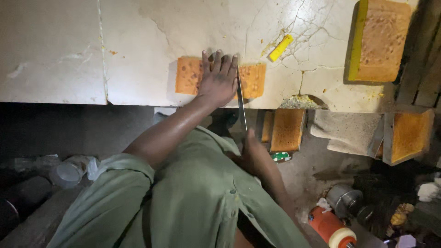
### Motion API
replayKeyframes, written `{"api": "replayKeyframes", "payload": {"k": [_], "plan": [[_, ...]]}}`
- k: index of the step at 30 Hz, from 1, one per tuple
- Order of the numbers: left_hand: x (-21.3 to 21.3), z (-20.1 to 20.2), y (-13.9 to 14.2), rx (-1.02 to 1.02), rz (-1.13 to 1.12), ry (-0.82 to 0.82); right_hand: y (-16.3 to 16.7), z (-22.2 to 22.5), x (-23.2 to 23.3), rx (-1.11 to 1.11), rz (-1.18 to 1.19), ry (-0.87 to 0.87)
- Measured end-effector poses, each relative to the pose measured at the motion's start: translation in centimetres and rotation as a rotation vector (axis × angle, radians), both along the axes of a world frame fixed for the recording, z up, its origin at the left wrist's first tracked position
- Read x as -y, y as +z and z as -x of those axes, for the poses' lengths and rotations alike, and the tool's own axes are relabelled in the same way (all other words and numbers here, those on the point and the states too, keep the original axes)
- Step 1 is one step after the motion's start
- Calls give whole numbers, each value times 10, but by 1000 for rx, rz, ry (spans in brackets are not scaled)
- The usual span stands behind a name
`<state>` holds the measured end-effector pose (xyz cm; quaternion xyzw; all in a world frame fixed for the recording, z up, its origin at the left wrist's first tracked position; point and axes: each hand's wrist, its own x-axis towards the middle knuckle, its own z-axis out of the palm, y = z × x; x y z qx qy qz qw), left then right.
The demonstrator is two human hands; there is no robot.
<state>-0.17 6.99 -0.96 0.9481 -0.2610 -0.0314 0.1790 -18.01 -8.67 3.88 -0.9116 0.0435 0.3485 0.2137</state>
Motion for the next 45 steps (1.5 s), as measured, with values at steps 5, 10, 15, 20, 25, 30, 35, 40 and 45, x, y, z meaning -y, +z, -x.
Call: {"api": "replayKeyframes", "payload": {"k": [5, 10, 15, 20, 25, 30, 35, 40, 45], "plan": [[2, -2, -6, -31, 4, 9, -43, -8, -12, 84, 35, -197], [-4, -5, -12, 88, 67, 19, -10, -95, -25, 266, -108, -135], [-11, 0, -2, -2, 28, 24, 30, -86, -37, 199, -132, -156], [-9, -1, 1, -2, 20, 38, 29, 5, -19, 109, -111, 18], [-9, -1, -8, -12, 3, 20, -25, -31, -30, 184, -22, -55], [-16, -3, -13, 114, 41, 18, -8, -111, -37, 358, -117, -65], [-18, -2, -8, 12, 3, 18, 26, -52, -33, 108, -42, -71], [-19, -3, -4, 25, 3, 5, 4, 6, -27, 3, -29, -50], [-23, -2, -7, 60, 0, 12, -23, -66, -40, 177, -10, -97]]}}
